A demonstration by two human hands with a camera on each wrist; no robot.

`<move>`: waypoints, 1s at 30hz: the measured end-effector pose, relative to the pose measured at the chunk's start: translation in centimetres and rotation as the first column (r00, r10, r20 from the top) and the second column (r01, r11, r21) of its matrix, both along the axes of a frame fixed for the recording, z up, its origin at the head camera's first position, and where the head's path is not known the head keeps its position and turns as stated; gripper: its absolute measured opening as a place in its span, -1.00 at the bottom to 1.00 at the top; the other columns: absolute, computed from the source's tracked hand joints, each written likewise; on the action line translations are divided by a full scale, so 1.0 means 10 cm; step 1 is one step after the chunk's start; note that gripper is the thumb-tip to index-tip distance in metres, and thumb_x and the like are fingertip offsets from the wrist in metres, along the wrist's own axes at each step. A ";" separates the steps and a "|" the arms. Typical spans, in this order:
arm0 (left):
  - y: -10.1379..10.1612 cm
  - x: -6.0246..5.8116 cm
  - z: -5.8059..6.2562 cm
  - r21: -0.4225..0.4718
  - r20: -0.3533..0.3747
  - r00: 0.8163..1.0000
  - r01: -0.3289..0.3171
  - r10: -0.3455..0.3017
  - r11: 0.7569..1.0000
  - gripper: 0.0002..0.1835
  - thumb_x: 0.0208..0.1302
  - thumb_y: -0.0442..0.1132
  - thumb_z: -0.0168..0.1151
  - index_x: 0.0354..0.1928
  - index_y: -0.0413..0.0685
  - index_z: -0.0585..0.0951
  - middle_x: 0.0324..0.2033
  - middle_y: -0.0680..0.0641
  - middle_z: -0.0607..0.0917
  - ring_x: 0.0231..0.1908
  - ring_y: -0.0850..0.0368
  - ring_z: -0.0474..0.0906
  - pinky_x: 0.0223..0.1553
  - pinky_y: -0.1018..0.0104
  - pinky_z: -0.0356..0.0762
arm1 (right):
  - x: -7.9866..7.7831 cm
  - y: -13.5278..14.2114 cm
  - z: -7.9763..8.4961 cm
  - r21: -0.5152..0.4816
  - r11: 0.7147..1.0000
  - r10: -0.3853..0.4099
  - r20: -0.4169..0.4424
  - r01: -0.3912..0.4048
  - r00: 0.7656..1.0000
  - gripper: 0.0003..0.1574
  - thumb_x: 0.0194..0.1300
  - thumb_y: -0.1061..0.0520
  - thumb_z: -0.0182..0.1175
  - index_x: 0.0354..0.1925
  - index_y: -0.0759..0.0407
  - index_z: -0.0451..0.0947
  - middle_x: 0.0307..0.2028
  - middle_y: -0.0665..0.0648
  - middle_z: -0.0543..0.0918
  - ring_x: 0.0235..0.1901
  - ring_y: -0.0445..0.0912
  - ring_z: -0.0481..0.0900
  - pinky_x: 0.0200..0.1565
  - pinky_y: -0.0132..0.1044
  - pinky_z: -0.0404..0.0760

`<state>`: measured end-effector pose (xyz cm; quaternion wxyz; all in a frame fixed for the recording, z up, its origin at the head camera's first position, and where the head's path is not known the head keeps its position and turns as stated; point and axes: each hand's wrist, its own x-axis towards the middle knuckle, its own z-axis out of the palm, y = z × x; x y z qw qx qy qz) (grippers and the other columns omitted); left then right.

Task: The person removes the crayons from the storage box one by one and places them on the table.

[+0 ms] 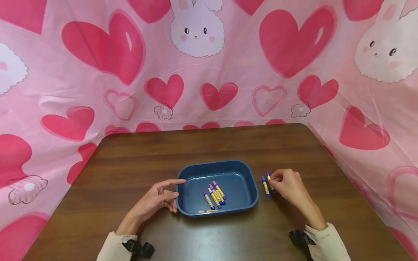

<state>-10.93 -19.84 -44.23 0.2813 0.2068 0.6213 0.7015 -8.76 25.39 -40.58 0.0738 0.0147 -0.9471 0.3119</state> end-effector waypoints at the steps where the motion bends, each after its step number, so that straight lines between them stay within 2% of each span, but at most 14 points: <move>1: 0.00 0.00 0.00 0.003 0.001 1.000 0.000 0.000 1.000 -0.45 0.46 -0.38 0.07 0.43 -0.32 0.25 -0.47 -0.15 0.74 -0.47 0.03 0.71 -0.38 0.23 0.69 | 0.00 0.01 -0.02 -0.004 1.000 0.003 0.022 -0.003 1.000 -0.94 0.09 0.22 0.33 -0.45 0.22 0.68 -0.60 -0.02 0.63 -0.57 -0.17 0.50 -0.50 -0.30 0.48; 7: 0.00 0.00 0.02 -0.004 0.002 1.000 -0.004 0.004 1.000 -0.45 0.46 -0.38 0.08 0.43 -0.33 0.25 -0.47 -0.14 0.74 -0.47 0.04 0.71 -0.38 0.23 0.70 | -0.02 0.03 -0.09 -0.081 0.997 0.017 0.136 -0.006 0.991 -0.93 0.13 0.26 0.33 -0.42 0.29 0.67 -0.59 0.04 0.66 -0.64 -0.16 0.58 -0.57 -0.30 0.55; 14: -0.01 0.00 0.01 -0.006 0.009 1.000 -0.001 0.001 1.000 -0.46 0.47 -0.37 0.06 0.43 -0.32 0.25 -0.46 -0.13 0.74 -0.46 0.05 0.71 -0.37 0.25 0.69 | -0.03 0.06 -0.15 -0.176 0.984 0.025 0.213 0.013 0.977 -0.92 0.17 0.30 0.29 -0.38 0.34 0.68 -0.54 0.09 0.69 -0.61 -0.13 0.65 -0.54 -0.29 0.65; 19: -0.01 -0.01 0.01 -0.003 0.003 1.000 0.000 0.000 1.000 -0.47 0.48 -0.37 0.04 0.43 -0.30 0.26 -0.46 -0.13 0.74 -0.46 0.05 0.71 -0.36 0.26 0.69 | -0.05 0.06 -0.15 -0.239 0.971 0.042 0.229 0.014 0.973 -0.89 0.20 0.33 0.23 -0.33 0.40 0.66 -0.52 0.14 0.70 -0.56 -0.09 0.67 -0.52 -0.25 0.69; 30: -0.01 0.00 0.00 -0.025 0.009 1.000 -0.007 0.007 1.000 -0.47 0.48 -0.35 0.05 0.43 -0.29 0.26 -0.46 -0.13 0.73 -0.46 0.05 0.70 -0.34 0.19 0.71 | -0.04 0.06 -0.21 -0.259 0.966 0.039 0.235 0.024 0.971 -0.90 0.19 0.32 0.32 -0.31 0.39 0.65 -0.51 0.14 0.70 -0.59 -0.08 0.66 -0.52 -0.25 0.69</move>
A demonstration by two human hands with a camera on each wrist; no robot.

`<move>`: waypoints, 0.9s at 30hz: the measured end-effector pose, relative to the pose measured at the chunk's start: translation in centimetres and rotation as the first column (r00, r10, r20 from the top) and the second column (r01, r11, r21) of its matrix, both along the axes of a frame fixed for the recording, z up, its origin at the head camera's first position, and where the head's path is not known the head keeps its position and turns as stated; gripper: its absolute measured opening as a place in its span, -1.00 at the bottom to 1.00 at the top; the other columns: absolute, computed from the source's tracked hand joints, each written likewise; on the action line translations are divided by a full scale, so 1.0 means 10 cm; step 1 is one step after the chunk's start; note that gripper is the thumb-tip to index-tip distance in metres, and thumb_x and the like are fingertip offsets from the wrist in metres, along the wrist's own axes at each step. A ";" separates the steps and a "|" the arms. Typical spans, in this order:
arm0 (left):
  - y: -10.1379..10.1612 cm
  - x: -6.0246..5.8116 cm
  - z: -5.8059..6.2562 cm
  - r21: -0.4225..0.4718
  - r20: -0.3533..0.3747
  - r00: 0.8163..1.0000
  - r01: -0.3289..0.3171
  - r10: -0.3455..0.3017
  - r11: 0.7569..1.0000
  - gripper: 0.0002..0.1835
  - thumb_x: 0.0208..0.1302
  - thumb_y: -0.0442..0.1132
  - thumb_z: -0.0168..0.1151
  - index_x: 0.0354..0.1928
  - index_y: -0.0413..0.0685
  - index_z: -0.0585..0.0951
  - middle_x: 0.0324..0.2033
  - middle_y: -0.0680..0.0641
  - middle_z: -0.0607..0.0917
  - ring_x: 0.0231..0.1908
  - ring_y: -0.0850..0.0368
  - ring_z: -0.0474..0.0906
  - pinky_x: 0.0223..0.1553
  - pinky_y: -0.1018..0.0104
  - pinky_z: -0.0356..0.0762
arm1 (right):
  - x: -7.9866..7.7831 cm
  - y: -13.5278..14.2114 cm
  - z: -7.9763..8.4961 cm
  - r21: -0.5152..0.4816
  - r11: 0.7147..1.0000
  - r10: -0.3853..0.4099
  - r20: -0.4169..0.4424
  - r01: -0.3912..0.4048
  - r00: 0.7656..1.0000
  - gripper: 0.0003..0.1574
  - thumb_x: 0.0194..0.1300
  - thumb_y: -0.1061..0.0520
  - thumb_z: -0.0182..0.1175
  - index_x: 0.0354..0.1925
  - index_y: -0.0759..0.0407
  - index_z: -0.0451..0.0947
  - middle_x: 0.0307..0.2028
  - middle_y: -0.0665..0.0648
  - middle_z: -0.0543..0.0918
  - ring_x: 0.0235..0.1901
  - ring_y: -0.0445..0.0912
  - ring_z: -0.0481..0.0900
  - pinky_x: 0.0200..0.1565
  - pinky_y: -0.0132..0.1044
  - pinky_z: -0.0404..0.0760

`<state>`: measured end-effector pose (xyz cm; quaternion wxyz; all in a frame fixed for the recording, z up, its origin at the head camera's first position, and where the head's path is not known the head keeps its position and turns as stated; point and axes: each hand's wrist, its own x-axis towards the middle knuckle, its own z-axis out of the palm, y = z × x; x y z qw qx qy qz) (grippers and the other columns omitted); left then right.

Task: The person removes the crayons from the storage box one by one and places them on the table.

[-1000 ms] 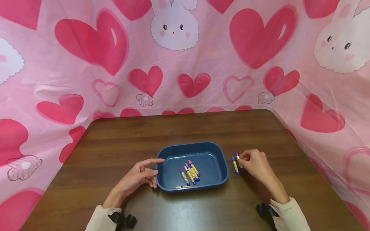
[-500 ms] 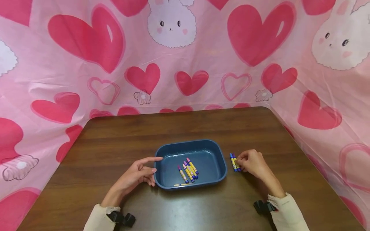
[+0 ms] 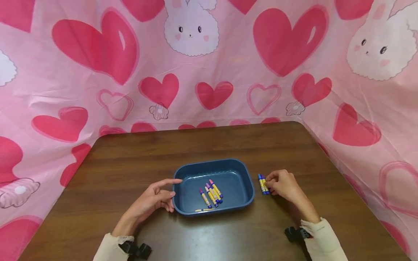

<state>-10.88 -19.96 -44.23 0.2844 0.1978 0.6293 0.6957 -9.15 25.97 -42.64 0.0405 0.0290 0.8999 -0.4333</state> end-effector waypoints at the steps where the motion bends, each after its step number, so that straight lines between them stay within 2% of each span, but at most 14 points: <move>1: 0.00 0.00 0.00 0.000 0.001 1.000 -0.001 0.001 1.000 -0.47 0.48 -0.35 0.05 0.43 -0.28 0.27 -0.46 -0.12 0.73 -0.46 0.05 0.70 -0.33 0.20 0.71 | 0.00 0.00 0.00 -0.006 1.000 -0.005 -0.001 0.005 1.000 -0.90 0.19 0.33 0.32 -0.31 0.39 0.65 -0.51 0.15 0.70 -0.59 -0.08 0.66 -0.52 -0.25 0.69; 9: 0.01 0.00 0.02 0.007 0.007 1.000 0.009 -0.010 1.000 -0.47 0.49 -0.36 0.04 0.43 -0.31 0.25 -0.46 -0.12 0.73 -0.46 0.06 0.70 -0.33 0.21 0.71 | 0.01 0.00 -0.01 -0.007 1.000 0.001 0.010 -0.001 1.000 -0.87 0.20 0.31 0.34 -0.27 0.38 0.66 -0.49 0.14 0.71 -0.57 -0.08 0.66 -0.51 -0.25 0.69; 17: 0.01 0.00 0.04 -0.003 0.004 1.000 0.001 -0.001 1.000 -0.50 0.49 -0.35 0.05 0.42 -0.21 0.32 -0.47 -0.11 0.73 -0.46 0.07 0.69 -0.33 0.19 0.71 | 0.00 0.00 0.01 0.008 1.000 0.022 -0.018 -0.022 1.000 -0.86 0.21 0.29 0.34 -0.24 0.36 0.67 -0.49 0.14 0.71 -0.58 -0.09 0.65 -0.52 -0.26 0.68; 27: 0.01 0.01 0.03 0.006 0.016 1.000 0.010 -0.010 1.000 -0.47 0.50 -0.36 0.03 0.44 -0.27 0.25 -0.46 -0.12 0.73 -0.46 0.06 0.70 -0.32 0.20 0.71 | 0.01 0.00 0.00 0.028 0.999 0.019 -0.026 -0.018 0.999 -0.85 0.22 0.28 0.34 -0.23 0.35 0.67 -0.50 0.11 0.71 -0.60 -0.11 0.64 -0.53 -0.28 0.67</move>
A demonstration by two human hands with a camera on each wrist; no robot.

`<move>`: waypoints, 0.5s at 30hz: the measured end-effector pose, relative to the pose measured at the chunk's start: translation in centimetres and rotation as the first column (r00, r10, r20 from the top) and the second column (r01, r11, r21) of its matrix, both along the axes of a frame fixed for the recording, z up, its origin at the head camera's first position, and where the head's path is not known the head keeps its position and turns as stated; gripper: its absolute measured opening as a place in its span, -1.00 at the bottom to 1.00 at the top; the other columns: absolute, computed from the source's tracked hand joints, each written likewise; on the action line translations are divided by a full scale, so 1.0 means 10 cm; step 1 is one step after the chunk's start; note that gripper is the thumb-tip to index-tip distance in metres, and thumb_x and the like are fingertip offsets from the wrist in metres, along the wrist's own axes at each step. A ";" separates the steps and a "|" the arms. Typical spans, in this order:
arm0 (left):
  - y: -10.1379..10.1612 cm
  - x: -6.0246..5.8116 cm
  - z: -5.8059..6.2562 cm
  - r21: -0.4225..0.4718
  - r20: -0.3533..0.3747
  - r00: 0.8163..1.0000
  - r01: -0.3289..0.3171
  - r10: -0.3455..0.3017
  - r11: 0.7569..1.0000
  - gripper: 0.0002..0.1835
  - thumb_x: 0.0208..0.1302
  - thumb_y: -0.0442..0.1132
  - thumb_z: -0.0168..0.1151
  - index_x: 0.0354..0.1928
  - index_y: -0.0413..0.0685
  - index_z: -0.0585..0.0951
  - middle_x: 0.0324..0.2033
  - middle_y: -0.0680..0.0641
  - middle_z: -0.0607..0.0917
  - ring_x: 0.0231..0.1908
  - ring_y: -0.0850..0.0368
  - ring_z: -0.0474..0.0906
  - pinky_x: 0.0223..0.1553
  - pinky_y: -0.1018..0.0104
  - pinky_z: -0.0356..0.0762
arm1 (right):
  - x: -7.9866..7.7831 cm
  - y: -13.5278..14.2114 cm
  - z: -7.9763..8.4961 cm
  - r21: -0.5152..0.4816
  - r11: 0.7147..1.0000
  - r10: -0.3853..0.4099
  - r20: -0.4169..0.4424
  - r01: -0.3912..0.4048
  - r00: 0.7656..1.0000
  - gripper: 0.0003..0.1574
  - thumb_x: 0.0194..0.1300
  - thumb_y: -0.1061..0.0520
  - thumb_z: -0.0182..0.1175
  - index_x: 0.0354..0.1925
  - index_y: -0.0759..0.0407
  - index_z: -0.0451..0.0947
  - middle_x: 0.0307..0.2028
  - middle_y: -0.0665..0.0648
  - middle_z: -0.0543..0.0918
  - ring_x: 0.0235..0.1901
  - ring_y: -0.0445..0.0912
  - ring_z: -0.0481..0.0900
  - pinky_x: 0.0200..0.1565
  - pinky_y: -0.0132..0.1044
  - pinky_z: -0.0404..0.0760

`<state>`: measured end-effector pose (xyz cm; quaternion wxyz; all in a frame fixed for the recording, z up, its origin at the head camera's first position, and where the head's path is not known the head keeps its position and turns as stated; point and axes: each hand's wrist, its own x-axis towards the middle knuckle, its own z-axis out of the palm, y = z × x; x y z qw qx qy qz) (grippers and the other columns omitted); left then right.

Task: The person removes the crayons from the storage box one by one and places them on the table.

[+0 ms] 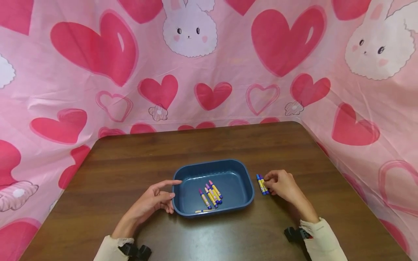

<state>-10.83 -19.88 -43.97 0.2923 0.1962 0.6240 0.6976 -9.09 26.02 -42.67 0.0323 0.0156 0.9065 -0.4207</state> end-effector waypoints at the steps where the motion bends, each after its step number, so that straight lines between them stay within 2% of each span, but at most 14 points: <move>1: 0.00 0.00 -0.01 0.001 -0.003 1.000 0.001 -0.001 1.000 -0.47 0.50 -0.36 0.03 0.44 -0.27 0.25 -0.45 -0.13 0.73 -0.45 0.06 0.70 -0.32 0.20 0.71 | 0.00 0.00 0.00 0.006 1.000 -0.001 0.000 0.001 1.000 -0.85 0.23 0.27 0.34 -0.23 0.34 0.67 -0.50 0.11 0.70 -0.60 -0.11 0.64 -0.53 -0.28 0.67; 7: 0.01 0.00 -0.01 -0.014 -0.025 1.000 0.001 -0.002 1.000 -0.48 0.49 -0.35 0.04 0.44 -0.24 0.27 -0.45 -0.12 0.74 -0.45 0.05 0.70 -0.33 0.22 0.70 | 0.02 0.00 0.01 0.021 1.000 0.002 -0.015 -0.002 1.000 -0.86 0.22 0.27 0.34 -0.24 0.34 0.67 -0.52 0.10 0.70 -0.61 -0.11 0.63 -0.54 -0.28 0.66; 15: -0.01 0.00 -0.03 -0.029 -0.019 1.000 -0.005 0.004 1.000 -0.46 0.49 -0.33 0.06 0.44 -0.27 0.25 -0.44 -0.11 0.74 -0.45 0.06 0.70 -0.33 0.24 0.70 | 0.02 -0.02 0.01 0.023 1.000 -0.003 -0.005 0.003 1.000 -0.86 0.22 0.27 0.34 -0.25 0.35 0.67 -0.52 0.10 0.70 -0.59 -0.12 0.62 -0.52 -0.28 0.67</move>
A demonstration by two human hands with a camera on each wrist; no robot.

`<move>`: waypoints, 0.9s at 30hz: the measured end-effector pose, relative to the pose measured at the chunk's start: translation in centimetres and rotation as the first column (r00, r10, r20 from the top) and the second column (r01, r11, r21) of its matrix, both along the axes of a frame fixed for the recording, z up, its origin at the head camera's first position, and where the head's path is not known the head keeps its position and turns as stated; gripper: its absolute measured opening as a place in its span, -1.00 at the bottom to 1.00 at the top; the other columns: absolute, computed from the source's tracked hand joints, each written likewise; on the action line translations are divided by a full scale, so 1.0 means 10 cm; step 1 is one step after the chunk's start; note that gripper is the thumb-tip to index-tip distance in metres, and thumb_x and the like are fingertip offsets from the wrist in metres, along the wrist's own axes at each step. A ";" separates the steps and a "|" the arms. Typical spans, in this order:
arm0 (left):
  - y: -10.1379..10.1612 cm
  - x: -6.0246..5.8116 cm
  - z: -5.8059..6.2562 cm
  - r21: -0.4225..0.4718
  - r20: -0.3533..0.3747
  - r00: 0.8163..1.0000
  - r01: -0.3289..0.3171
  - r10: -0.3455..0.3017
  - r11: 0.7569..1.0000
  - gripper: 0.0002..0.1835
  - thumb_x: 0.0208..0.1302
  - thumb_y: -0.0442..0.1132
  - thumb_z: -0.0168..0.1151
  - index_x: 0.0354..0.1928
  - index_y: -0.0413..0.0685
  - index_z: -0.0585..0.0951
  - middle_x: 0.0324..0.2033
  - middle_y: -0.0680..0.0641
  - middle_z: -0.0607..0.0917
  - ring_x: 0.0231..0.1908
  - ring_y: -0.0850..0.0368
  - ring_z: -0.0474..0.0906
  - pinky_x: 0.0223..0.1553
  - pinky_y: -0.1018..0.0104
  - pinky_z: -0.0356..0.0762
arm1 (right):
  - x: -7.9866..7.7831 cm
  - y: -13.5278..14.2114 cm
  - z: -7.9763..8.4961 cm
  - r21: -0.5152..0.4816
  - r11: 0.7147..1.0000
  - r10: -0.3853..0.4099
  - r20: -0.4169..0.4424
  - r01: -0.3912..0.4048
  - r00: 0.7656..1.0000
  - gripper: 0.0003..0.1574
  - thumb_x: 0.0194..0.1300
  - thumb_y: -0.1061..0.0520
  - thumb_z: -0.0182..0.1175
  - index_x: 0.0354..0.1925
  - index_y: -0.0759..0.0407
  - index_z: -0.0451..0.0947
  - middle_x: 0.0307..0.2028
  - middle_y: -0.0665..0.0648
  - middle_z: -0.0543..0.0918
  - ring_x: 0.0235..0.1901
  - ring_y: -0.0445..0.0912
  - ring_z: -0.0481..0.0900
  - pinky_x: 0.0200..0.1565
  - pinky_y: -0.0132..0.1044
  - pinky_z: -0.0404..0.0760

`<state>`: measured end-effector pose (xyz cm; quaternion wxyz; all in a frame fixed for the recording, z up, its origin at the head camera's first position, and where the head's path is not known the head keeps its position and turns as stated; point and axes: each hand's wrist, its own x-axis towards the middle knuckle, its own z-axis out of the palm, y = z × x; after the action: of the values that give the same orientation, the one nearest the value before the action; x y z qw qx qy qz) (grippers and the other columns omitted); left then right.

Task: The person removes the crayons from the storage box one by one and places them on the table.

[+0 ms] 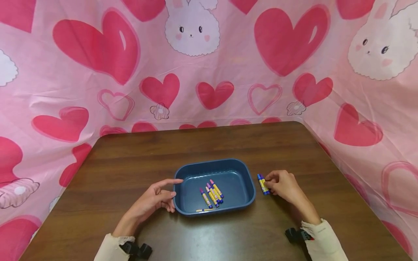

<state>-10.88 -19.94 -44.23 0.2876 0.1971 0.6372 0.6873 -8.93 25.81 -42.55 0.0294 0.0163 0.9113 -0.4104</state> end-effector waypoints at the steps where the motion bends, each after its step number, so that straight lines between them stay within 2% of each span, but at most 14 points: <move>1: 0.00 0.00 0.00 -0.001 0.001 1.000 -0.001 0.001 1.000 -0.46 0.49 -0.33 0.06 0.44 -0.26 0.26 -0.44 -0.12 0.74 -0.45 0.06 0.70 -0.33 0.24 0.70 | 0.00 0.00 0.00 0.007 1.000 -0.003 -0.008 0.003 1.000 -0.87 0.22 0.27 0.34 -0.25 0.34 0.67 -0.53 0.10 0.70 -0.59 -0.12 0.62 -0.52 -0.29 0.66; 8: 0.03 0.00 0.01 0.006 0.001 1.000 -0.001 0.001 1.000 -0.47 0.48 -0.34 0.06 0.44 -0.25 0.27 -0.44 -0.13 0.74 -0.45 0.05 0.70 -0.33 0.22 0.70 | 0.02 0.00 0.07 0.080 0.996 -0.027 -0.141 0.039 0.990 -0.94 0.19 0.28 0.33 -0.32 0.26 0.69 -0.56 0.04 0.68 -0.59 -0.16 0.58 -0.58 -0.32 0.56; 13: 0.05 -0.01 0.03 0.026 -0.004 1.000 0.013 -0.013 1.000 -0.47 0.49 -0.36 0.04 0.44 -0.25 0.27 -0.44 -0.12 0.74 -0.45 0.06 0.70 -0.34 0.24 0.69 | 0.05 -0.02 0.18 0.130 0.989 -0.037 -0.246 0.071 0.968 -0.95 0.19 0.21 0.33 -0.34 0.20 0.70 -0.53 0.00 0.68 -0.53 -0.14 0.54 -0.48 -0.31 0.54; 17: 0.04 -0.01 0.03 0.036 0.003 1.000 0.016 -0.016 0.999 -0.47 0.49 -0.36 0.04 0.44 -0.25 0.27 -0.44 -0.11 0.74 -0.44 0.07 0.71 -0.34 0.25 0.69 | 0.07 -0.10 0.30 0.155 0.985 -0.024 -0.307 0.075 0.951 -0.87 0.23 0.13 0.36 -0.34 0.19 0.70 -0.49 -0.02 0.70 -0.48 -0.12 0.56 -0.38 -0.27 0.59; 22: 0.02 -0.01 0.03 0.039 0.001 1.000 0.020 -0.020 0.999 -0.46 0.49 -0.36 0.04 0.44 -0.29 0.25 -0.44 -0.12 0.74 -0.44 0.06 0.71 -0.34 0.25 0.69 | 0.06 -0.25 0.47 0.149 0.988 0.018 -0.341 0.035 0.940 -0.90 0.22 0.16 0.38 -0.34 0.19 0.70 -0.48 -0.03 0.70 -0.46 -0.13 0.60 -0.35 -0.27 0.62; 27: 0.00 0.00 0.02 0.040 0.002 1.000 0.015 -0.015 0.999 -0.46 0.48 -0.36 0.05 0.43 -0.30 0.25 -0.44 -0.13 0.74 -0.45 0.06 0.71 -0.35 0.24 0.70 | 0.02 -0.43 0.59 0.145 0.988 0.094 -0.356 -0.044 0.930 -0.95 0.20 0.21 0.39 -0.35 0.19 0.70 -0.51 -0.05 0.69 -0.49 -0.17 0.59 -0.38 -0.31 0.61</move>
<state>-10.84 -19.90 -44.05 0.2895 0.2070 0.6215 0.6979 -8.69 21.51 -36.69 -0.1256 -0.0898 0.9266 -0.3428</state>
